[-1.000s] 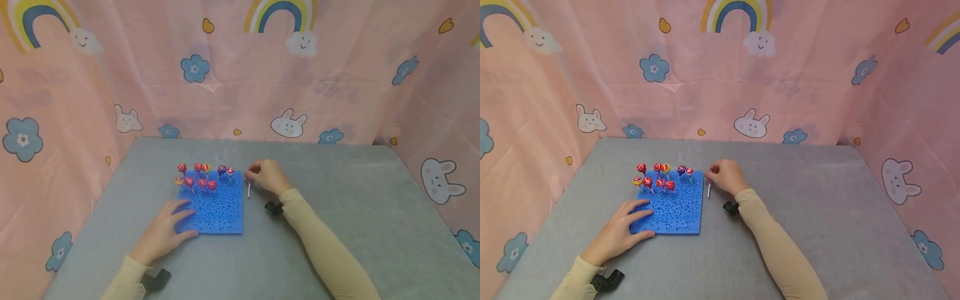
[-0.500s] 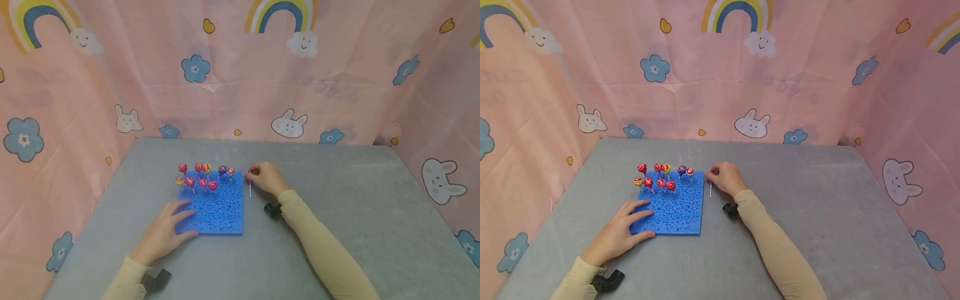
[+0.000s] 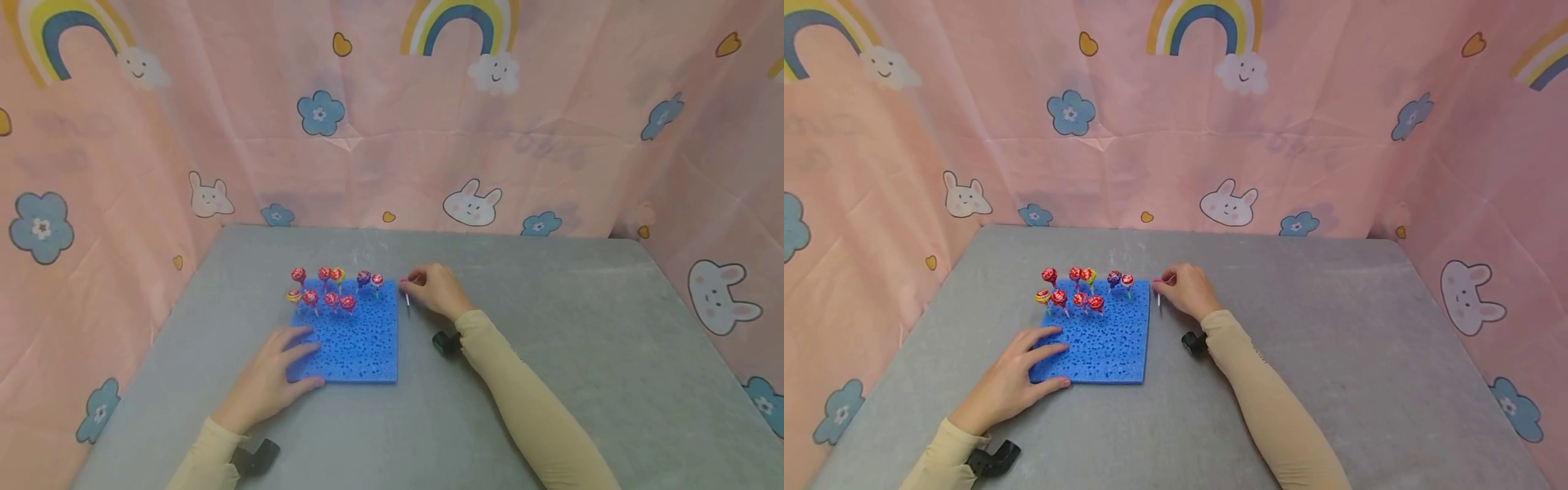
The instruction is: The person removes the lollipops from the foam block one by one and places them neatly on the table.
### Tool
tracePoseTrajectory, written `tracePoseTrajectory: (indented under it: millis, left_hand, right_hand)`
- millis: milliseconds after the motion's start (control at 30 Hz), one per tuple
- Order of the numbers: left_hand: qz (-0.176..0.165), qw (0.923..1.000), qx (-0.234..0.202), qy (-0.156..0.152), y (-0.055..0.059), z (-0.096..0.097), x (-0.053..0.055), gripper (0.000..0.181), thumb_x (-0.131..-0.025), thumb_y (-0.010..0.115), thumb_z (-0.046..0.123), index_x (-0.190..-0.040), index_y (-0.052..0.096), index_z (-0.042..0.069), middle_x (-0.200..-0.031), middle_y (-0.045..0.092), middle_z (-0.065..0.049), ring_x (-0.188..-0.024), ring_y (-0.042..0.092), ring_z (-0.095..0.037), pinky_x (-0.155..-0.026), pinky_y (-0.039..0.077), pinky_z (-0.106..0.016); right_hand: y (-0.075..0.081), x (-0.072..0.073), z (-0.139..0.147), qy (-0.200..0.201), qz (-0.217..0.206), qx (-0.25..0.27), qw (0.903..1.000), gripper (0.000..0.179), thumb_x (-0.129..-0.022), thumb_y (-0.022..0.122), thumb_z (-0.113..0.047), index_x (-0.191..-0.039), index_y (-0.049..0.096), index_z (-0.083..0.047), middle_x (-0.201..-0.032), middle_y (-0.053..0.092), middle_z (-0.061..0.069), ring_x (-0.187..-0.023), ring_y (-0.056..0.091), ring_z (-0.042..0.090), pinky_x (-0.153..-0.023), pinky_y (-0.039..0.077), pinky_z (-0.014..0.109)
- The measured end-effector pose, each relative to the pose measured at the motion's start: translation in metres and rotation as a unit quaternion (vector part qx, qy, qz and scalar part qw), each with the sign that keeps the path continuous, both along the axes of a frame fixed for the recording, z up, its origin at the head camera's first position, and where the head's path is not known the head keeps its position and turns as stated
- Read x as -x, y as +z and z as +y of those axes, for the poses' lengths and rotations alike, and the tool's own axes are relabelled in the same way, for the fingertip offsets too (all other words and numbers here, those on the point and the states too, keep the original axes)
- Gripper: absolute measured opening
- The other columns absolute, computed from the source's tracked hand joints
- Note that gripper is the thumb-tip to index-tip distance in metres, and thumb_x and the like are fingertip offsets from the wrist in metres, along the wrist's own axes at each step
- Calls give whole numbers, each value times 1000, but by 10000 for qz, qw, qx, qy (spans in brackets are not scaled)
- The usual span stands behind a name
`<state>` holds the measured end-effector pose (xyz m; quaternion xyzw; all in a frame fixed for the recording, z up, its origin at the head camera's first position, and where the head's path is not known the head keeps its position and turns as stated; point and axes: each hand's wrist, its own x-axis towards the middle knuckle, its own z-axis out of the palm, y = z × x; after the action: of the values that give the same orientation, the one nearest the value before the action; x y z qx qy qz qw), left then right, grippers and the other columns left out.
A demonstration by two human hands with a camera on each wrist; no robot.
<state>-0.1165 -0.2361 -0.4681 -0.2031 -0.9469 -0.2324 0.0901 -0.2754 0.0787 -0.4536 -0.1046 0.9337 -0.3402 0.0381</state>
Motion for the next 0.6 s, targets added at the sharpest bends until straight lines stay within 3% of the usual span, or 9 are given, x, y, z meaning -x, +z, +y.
tracePoseTrajectory:
  millis: [167,267,400,600]
  left_hand:
    - [-26,10000,-9,-2,-1,0,0,53,-83,89,37,-128,74,12,-147,58,-12,-139,52,-37,-107,52,-58]
    - [-43,10000,-22,-2,-2,-1,1,53,-83,89,37,-128,74,12,-148,58,-11,-139,51,-36,-107,52,-58]
    - [-62,10000,-32,-4,-2,-1,1,53,-83,89,36,-128,74,12,-148,58,-11,-140,51,-37,-107,52,-58]
    - [-81,10000,-35,0,-3,-1,1,54,-83,89,37,-129,74,12,-148,58,-12,-139,51,-36,-107,53,-58]
  right_hand:
    - [4,1,3,-62,-52,105,9999,35,-99,72,-40,-117,74,-10,-108,71,9,-97,63,27,-85,60,41]
    - [11,0,5,-125,128,249,9995,35,-100,71,-37,-122,72,-9,-112,70,10,-99,64,27,-83,60,40]
    - [28,-4,7,-89,718,615,9955,36,-101,71,-33,-127,70,-7,-117,70,10,-103,64,26,-82,61,39]
    - [54,-14,6,249,1724,1180,9776,33,-98,75,-24,-125,71,-6,-120,72,12,-102,70,27,-83,63,43]
